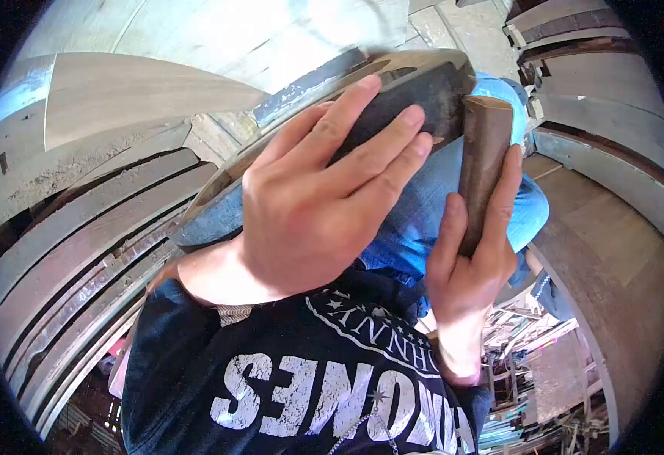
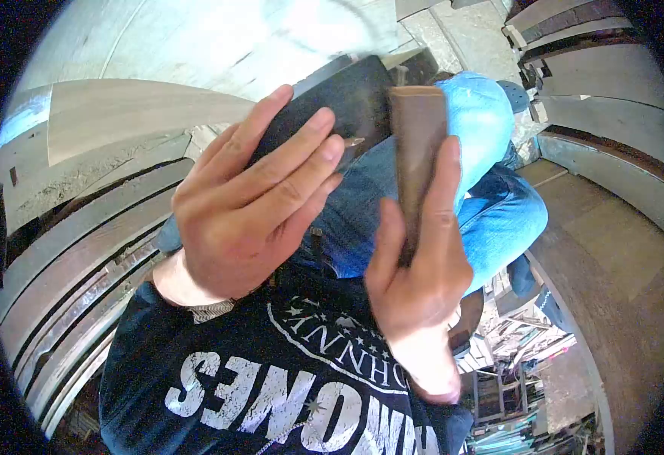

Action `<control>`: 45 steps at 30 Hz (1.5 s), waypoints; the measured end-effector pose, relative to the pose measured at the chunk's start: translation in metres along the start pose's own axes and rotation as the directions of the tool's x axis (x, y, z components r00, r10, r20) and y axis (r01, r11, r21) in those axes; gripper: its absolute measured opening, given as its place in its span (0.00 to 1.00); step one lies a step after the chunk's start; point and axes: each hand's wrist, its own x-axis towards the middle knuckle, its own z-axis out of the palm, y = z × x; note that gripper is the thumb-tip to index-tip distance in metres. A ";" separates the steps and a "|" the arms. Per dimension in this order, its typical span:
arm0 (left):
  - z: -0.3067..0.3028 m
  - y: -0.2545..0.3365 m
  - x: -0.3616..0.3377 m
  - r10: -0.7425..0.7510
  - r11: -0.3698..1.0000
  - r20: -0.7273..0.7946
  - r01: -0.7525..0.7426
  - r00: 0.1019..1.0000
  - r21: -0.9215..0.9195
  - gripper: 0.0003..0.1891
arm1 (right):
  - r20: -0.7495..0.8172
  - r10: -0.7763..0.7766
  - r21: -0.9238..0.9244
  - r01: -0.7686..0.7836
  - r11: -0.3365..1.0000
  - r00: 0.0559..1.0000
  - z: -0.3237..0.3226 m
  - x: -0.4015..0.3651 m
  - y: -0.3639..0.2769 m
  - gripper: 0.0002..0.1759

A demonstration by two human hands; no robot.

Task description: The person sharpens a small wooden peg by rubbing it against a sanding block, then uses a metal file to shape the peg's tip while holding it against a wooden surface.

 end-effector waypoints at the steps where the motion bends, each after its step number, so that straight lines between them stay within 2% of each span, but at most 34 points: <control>1: 0.000 -0.001 0.001 -0.004 1.000 -0.004 0.004 1.000 -0.019 0.20 | -0.054 -0.052 -0.031 0.051 0.998 0.997 0.001 0.001 0.010 0.34; 3: -0.002 0.001 0.004 -0.016 0.999 -0.012 0.015 1.000 -0.041 0.18 | -0.012 0.171 0.058 -0.170 0.984 0.985 -0.009 -0.003 0.009 0.35; 5: -0.003 0.001 0.006 -0.025 0.998 -0.015 0.024 1.000 -0.063 0.17 | -0.018 0.174 0.119 -0.170 0.978 0.985 -0.012 -0.008 0.015 0.35; 7: 0.001 -0.001 0.006 -0.072 0.990 -0.100 0.059 0.992 -0.128 0.13 | -0.033 0.168 0.177 -0.160 0.971 0.985 -0.012 -0.014 0.020 0.35; 9: 0.000 -0.001 0.009 -0.061 0.988 -0.125 0.042 0.990 -0.148 0.10 | 0.036 0.190 0.119 -0.193 0.974 0.981 -0.011 -0.022 0.024 0.36; 10: -0.001 0.000 0.011 -0.077 0.988 -0.120 0.060 0.990 -0.145 0.09 | 0.039 0.134 0.147 -0.138 0.979 0.990 -0.009 -0.024 0.027 0.36; 13: -0.005 0.002 0.013 -0.079 0.990 -0.130 0.063 0.988 -0.124 0.08 | 0.088 0.144 0.232 -0.160 0.959 0.986 -0.010 -0.031 0.019 0.36; 17: -0.012 0.005 0.018 -0.018 0.994 -0.209 -0.006 0.978 -0.113 0.07 | 0.025 0.165 0.336 -0.164 0.928 0.986 -0.022 -0.032 0.009 0.39; 19: -0.023 0.014 0.019 -0.039 0.985 -0.185 0.006 0.982 -0.173 0.07 | 0.004 0.217 0.353 -0.204 0.913 0.976 -0.030 -0.036 0.008 0.43; 21: -0.033 0.023 0.023 0.042 0.981 -0.162 -0.071 0.986 -0.180 0.07 | -0.059 0.283 0.495 -0.218 0.841 0.957 -0.036 -0.041 0.010 0.45; 23: -0.037 0.036 0.023 -0.017 0.918 -0.078 -0.016 0.997 -0.397 0.06 | -0.133 0.241 0.467 -0.154 0.871 0.961 -0.045 -0.046 0.015 0.43; 25: -0.042 0.050 0.027 0.054 0.878 -0.016 -0.055 0.998 -0.476 0.04 | -0.123 0.209 0.584 -0.099 0.806 0.970 -0.057 -0.050 0.013 0.37; 26: -0.044 0.059 0.029 0.077 0.852 -0.024 -0.078 0.997 -0.518 0.04 | -0.186 0.222 0.627 -0.058 0.777 0.957 -0.060 -0.050 0.009 0.34; 28: -0.044 0.077 0.034 0.119 0.818 -0.041 -0.122 0.992 -0.562 0.03 | -0.254 0.206 0.646 0.007 0.764 0.945 -0.069 -0.053 0.007 0.33; 30: -0.044 0.096 0.037 0.091 0.721 -0.048 -0.099 0.995 -0.686 0.02 | -0.313 0.185 0.658 0.072 0.750 0.932 -0.082 -0.059 0.010 0.33; 33: -0.048 0.121 0.042 0.176 0.677 -0.006 -0.125 0.984 -0.725 0.03 | -0.385 0.207 0.667 0.117 0.736 0.899 -0.101 -0.071 0.013 0.32; 35: -0.048 0.140 0.045 0.220 0.655 -0.003 -0.150 0.976 -0.741 0.02 | -0.395 0.256 0.688 0.099 0.719 0.882 -0.115 -0.081 0.010 0.34; 37: -0.047 0.159 0.046 0.233 0.601 0.041 -0.111 0.972 -0.792 0.04 | -0.461 0.239 0.684 0.170 0.709 0.855 -0.129 -0.091 0.014 0.34; 38: -0.046 0.169 0.046 0.238 0.558 0.042 -0.101 0.970 -0.824 0.05 | -0.460 0.252 0.724 0.196 0.661 0.851 -0.137 -0.096 0.012 0.34; 43: -0.045 0.205 0.043 0.355 0.473 0.044 -0.139 0.934 -0.870 0.06 | -0.567 0.249 0.687 0.285 0.668 0.785 -0.175 -0.116 0.013 0.36; 45: -0.048 0.217 0.040 0.353 0.462 0.102 -0.078 0.930 -0.884 0.07 | -0.577 0.224 0.718 0.357 0.597 0.786 -0.189 -0.120 0.010 0.36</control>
